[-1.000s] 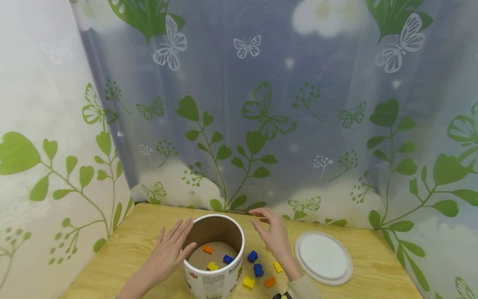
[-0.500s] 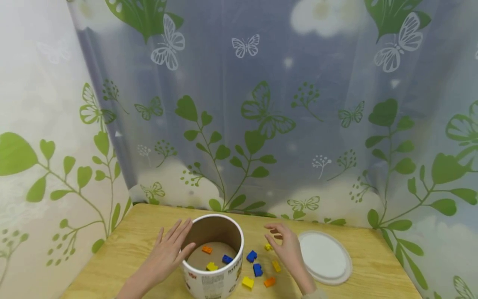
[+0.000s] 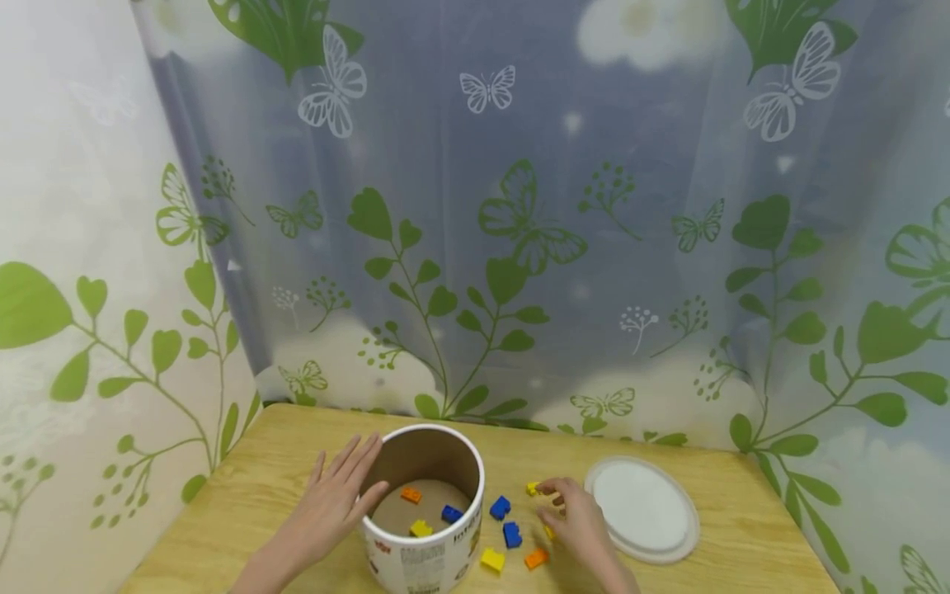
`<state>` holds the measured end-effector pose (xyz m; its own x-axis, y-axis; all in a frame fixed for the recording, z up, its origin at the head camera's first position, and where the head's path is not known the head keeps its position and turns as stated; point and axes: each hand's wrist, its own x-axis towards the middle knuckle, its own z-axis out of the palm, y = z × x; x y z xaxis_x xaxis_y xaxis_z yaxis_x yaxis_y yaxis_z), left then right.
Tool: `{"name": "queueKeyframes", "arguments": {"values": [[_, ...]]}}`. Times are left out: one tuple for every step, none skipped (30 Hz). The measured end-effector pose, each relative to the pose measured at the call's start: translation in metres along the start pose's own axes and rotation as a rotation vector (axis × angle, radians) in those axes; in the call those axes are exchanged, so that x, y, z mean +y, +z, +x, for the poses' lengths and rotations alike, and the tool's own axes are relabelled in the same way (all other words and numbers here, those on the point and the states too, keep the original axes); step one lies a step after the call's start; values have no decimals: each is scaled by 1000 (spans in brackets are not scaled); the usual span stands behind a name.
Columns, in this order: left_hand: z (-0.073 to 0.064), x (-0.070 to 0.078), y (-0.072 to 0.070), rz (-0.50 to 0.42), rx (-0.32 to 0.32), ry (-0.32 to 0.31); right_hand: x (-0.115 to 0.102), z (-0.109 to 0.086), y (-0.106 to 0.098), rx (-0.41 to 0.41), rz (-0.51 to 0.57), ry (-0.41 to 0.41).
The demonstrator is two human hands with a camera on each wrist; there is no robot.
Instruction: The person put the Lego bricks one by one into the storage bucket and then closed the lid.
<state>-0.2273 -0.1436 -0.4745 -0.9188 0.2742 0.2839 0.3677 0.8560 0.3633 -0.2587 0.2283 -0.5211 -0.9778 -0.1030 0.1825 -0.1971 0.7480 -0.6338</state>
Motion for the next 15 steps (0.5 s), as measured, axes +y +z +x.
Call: {"name": "queueKeyframes", "arguments": {"values": [[0,0,0,1,1,0,2,-1,1,-7,-16,-2],[0,0,0,0,1,0,3,-1,1,-14,-29,-6],[0,0,-1,-1,1,1,4,-2,1,-22,-42,-9],[0,1,-1,-2,2,2,5,-3,2,-29,-52,-12],[0,1,-1,-1,3,2,5,-4,2,-36,-60,-12],[0,1,-1,1,4,3,6,-5,3,-42,-66,-12],[0,0,-1,5,5,4,7,-6,4,-45,-78,-14],[0,0,-1,8,5,4,8,-6,4,-49,-84,-17],[0,0,-1,10,6,4,9,-7,5,-52,-93,-21],[0,0,0,11,5,4,10,-7,6,-53,-102,-23],[0,0,0,11,5,4,11,-8,6,-57,-109,-26],[0,0,0,10,4,4,12,-8,7,-61,-116,-30],[0,0,0,10,3,3,13,-8,8,-68,-128,-34],[0,0,0,10,2,3,14,-8,8,-78,-133,-36],[0,0,0,10,2,4,15,-8,8,-86,-139,-37]]}}
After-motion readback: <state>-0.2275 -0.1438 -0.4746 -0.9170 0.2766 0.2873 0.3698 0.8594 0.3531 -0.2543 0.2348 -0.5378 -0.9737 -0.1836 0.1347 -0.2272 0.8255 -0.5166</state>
